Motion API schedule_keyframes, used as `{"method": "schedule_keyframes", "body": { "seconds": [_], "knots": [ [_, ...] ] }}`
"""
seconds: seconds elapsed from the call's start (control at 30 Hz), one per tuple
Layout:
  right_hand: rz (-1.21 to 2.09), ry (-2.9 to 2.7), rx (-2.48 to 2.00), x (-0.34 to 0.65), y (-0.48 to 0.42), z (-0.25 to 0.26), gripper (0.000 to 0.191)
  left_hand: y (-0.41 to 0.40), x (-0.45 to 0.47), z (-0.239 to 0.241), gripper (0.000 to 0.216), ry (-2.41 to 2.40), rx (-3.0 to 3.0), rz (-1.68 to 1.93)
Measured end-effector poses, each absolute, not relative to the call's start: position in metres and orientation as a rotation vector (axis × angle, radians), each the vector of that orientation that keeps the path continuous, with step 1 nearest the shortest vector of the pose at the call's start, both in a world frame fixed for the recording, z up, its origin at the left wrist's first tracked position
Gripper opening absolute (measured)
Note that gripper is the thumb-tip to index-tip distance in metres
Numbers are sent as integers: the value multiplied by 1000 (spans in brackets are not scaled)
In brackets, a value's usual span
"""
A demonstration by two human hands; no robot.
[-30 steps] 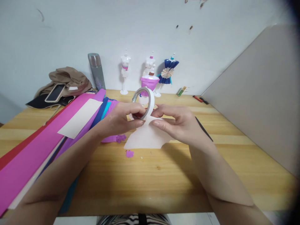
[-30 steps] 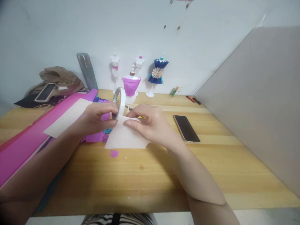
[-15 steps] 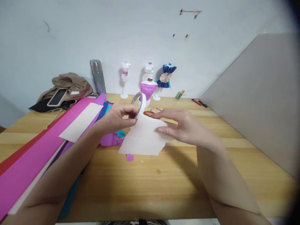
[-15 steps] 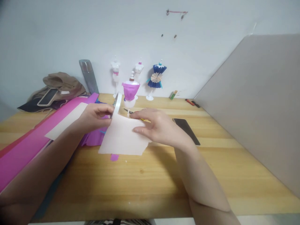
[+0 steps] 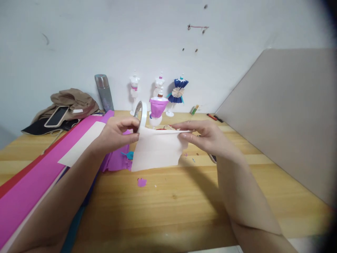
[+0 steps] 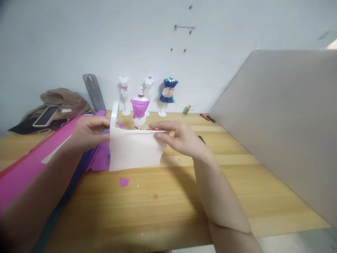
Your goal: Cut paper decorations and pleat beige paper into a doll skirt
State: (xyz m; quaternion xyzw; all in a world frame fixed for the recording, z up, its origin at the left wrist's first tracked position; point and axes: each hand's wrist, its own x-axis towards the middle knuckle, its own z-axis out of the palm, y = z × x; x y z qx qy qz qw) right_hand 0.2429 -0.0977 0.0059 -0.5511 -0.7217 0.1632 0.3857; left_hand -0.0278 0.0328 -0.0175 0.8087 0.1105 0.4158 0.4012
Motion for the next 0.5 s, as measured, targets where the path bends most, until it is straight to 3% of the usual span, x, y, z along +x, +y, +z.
{"method": "schedule_keyframes", "body": {
  "seconds": [0.13,0.5],
  "knots": [
    [540,-1817,-1338,248,-94,2,36,34,-26,-18,8,251,2057,1104],
    [588,-1660,-1334,246,-88,-2,22,35,-26,-18,6,279,2102,1115]
  ]
}}
